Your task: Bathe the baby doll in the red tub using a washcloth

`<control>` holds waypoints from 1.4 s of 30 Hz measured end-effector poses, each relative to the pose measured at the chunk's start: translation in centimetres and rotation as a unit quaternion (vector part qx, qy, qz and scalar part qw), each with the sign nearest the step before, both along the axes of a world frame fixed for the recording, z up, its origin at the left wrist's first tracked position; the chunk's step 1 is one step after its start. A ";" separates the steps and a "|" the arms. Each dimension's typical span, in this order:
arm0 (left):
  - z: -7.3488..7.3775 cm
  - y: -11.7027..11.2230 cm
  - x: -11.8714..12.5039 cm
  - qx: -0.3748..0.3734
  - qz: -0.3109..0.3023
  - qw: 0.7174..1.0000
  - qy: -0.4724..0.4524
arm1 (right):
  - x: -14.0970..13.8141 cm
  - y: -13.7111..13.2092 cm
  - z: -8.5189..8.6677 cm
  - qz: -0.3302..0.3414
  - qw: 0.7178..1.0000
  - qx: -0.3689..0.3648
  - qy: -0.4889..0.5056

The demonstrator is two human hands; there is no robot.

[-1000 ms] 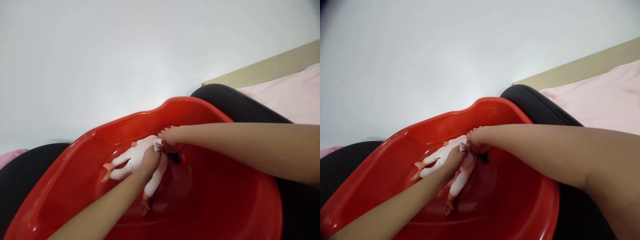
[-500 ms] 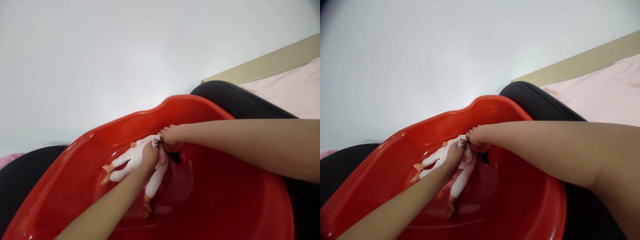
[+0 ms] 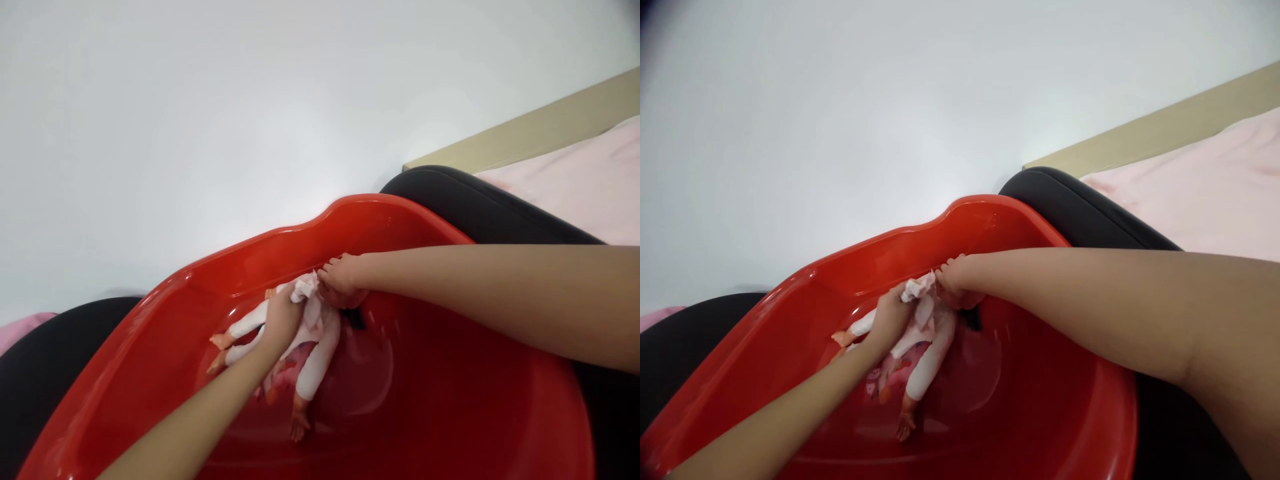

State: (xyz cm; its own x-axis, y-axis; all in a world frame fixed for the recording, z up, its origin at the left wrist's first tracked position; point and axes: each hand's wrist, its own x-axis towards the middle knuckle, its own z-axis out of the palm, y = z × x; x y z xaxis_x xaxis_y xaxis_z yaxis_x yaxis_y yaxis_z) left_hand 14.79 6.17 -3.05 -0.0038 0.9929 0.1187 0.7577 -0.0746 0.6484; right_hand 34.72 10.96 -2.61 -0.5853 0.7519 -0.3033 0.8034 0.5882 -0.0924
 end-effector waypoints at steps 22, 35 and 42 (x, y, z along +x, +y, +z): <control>-5.5 12.4 -13.2 -0.093 -0.330 0.850 0.401 | -1.1 0.2 0.7 -0.026 0.999 -0.013 -0.037; -5.8 11.2 -1.9 0.031 -0.276 0.945 0.173 | -1.1 0.6 -0.2 -0.032 0.999 -0.007 -0.008; -6.1 11.4 -2.7 -0.029 -0.330 0.919 0.212 | -1.2 0.3 0.1 -0.024 0.999 -0.005 -0.026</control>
